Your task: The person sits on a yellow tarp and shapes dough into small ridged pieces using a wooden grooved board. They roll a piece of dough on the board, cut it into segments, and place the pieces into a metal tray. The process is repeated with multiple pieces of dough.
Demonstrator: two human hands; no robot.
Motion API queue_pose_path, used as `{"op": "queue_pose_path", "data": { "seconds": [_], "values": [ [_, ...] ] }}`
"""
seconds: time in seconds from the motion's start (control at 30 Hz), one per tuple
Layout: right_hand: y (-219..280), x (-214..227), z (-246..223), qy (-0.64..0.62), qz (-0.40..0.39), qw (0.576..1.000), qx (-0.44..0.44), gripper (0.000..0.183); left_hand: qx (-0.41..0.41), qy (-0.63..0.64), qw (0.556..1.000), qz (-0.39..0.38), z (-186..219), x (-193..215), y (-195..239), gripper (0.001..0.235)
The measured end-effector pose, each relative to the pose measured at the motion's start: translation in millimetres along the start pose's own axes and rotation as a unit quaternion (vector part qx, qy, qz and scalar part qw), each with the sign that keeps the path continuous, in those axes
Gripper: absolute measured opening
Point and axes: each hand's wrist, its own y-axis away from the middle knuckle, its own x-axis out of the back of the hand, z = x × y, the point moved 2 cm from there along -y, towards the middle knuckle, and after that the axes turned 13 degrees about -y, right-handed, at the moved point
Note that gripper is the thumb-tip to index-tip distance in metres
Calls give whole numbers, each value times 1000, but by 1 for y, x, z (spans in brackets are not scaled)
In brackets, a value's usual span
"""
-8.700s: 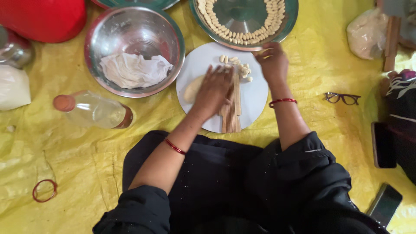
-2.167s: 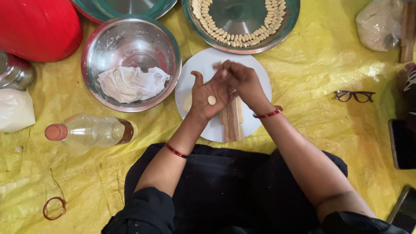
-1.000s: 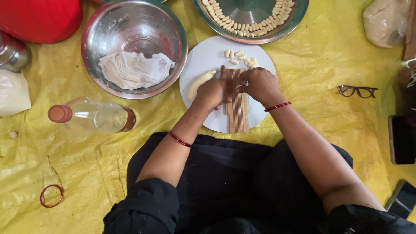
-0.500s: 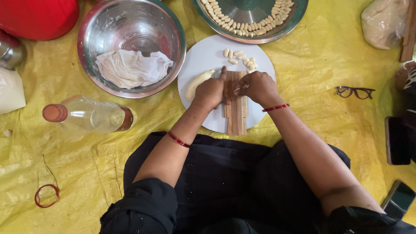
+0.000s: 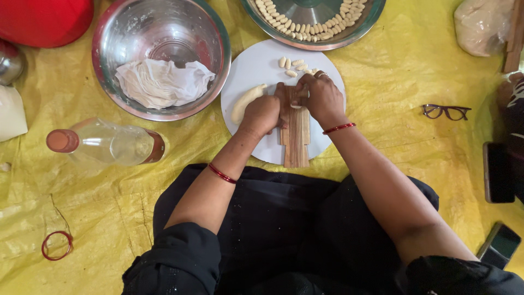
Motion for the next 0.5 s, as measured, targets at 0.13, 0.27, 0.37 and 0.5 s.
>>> {"op": "queue_pose_path", "data": {
  "seconds": [0.13,0.27,0.37,0.5],
  "values": [
    [-9,-2,5,-4,16,1000,12,38,-18,4,999,33,-8,-13,-10,82],
    [-15,-2,6,6,56,998,34,32,-5,-32,999,41,-14,-26,-19,24],
    [-19,4,4,10,63,998,24,28,-13,-33,998,59,-12,-22,-18,25],
    [-15,12,1,3,-26,1000,8,34,10,12,1000,22,-8,-16,-10,75]
  ]
}}
